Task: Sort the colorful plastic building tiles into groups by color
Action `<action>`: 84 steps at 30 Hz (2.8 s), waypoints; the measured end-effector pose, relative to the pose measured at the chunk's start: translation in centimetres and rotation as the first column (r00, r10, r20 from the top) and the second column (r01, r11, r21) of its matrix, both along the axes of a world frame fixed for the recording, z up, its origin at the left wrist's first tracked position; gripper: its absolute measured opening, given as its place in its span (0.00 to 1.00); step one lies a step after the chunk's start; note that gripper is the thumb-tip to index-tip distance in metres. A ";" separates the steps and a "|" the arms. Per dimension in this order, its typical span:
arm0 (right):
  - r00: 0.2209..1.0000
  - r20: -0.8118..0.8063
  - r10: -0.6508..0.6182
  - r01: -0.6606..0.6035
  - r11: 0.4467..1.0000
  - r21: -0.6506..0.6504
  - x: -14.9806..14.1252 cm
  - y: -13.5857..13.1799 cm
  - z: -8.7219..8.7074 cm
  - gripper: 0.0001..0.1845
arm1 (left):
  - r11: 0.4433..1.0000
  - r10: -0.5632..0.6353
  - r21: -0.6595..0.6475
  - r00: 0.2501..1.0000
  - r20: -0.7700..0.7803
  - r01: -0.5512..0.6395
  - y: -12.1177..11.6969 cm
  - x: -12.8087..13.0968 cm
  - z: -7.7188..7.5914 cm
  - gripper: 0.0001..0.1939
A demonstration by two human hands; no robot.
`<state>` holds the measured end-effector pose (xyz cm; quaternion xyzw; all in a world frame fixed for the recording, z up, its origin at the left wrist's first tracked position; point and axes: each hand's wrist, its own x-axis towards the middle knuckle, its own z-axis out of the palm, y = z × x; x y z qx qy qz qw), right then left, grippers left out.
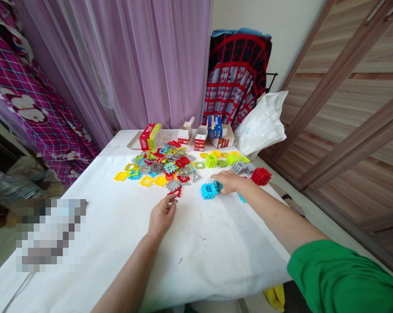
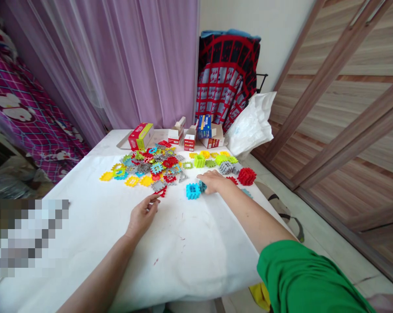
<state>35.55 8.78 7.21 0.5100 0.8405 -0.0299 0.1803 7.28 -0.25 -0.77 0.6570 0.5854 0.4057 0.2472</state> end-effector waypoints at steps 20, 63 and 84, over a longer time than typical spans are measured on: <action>0.998 -0.046 -0.048 0.050 0.998 0.037 8.5 -5.3 -0.6 0.40 | 1.000 0.004 -0.030 1.000 -0.028 -0.005 0.0 -0.1 0.6 0.15; 0.955 -0.096 -0.279 0.281 0.960 0.002 13.5 -5.8 -1.5 0.29 | 0.998 0.009 -0.063 0.998 -0.068 -0.014 0.1 0.0 0.8 0.17; 0.940 -0.295 0.174 -0.106 0.967 0.233 -2.0 -3.9 0.2 0.44 | 0.999 0.002 -0.033 0.996 -0.085 -0.005 0.0 0.0 0.5 0.15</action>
